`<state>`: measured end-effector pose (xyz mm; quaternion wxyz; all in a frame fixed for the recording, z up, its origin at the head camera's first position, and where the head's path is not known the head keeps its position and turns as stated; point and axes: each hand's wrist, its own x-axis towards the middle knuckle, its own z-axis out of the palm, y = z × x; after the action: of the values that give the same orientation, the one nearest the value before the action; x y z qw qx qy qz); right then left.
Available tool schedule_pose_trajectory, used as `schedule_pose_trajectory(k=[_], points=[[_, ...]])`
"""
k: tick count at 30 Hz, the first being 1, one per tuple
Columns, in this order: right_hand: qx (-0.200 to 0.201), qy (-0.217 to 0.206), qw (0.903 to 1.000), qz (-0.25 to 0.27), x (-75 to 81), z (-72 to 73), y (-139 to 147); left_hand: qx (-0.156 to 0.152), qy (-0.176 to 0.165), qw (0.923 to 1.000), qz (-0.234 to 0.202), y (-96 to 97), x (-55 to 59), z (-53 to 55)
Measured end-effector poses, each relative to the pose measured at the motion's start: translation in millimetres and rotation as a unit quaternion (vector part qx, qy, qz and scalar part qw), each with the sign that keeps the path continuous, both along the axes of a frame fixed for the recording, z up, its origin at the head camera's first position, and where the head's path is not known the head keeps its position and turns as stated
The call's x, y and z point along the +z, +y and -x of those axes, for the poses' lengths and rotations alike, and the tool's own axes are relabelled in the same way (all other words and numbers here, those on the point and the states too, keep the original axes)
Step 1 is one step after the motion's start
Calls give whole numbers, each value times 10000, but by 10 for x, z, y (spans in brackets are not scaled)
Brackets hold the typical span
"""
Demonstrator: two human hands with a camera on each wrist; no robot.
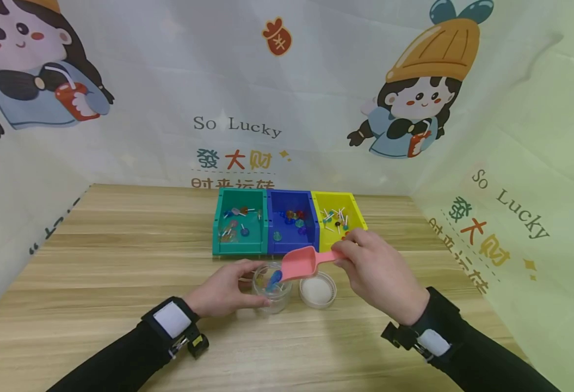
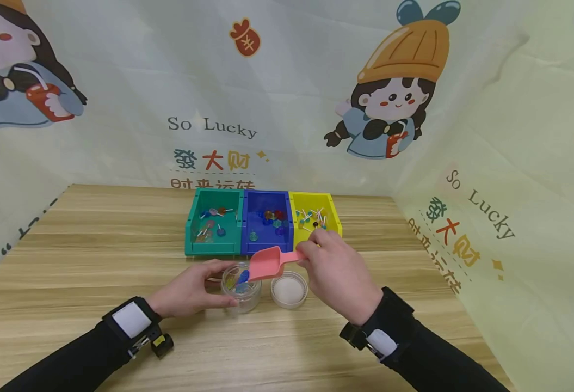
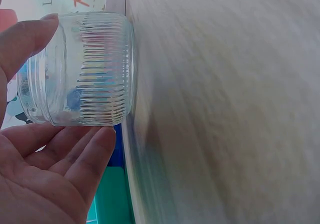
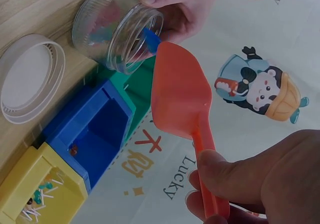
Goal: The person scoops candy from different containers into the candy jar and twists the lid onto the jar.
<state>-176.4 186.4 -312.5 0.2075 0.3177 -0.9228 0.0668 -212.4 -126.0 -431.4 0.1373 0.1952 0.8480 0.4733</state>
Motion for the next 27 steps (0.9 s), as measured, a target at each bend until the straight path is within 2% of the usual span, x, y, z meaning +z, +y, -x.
schedule_pose_trajectory(k=[13, 22, 27], points=[[-108, -59, 9999, 64, -42, -14, 66, 1, -25, 10000, 36, 5, 5, 9], [-205, -222, 9995, 89, -97, -25, 89, 110, -71, 9999, 53, 22, -27, 13], [-188, -213, 9995, 122, -133, -31, 97, 32, -11, 10000, 33, 17, -31, 15]])
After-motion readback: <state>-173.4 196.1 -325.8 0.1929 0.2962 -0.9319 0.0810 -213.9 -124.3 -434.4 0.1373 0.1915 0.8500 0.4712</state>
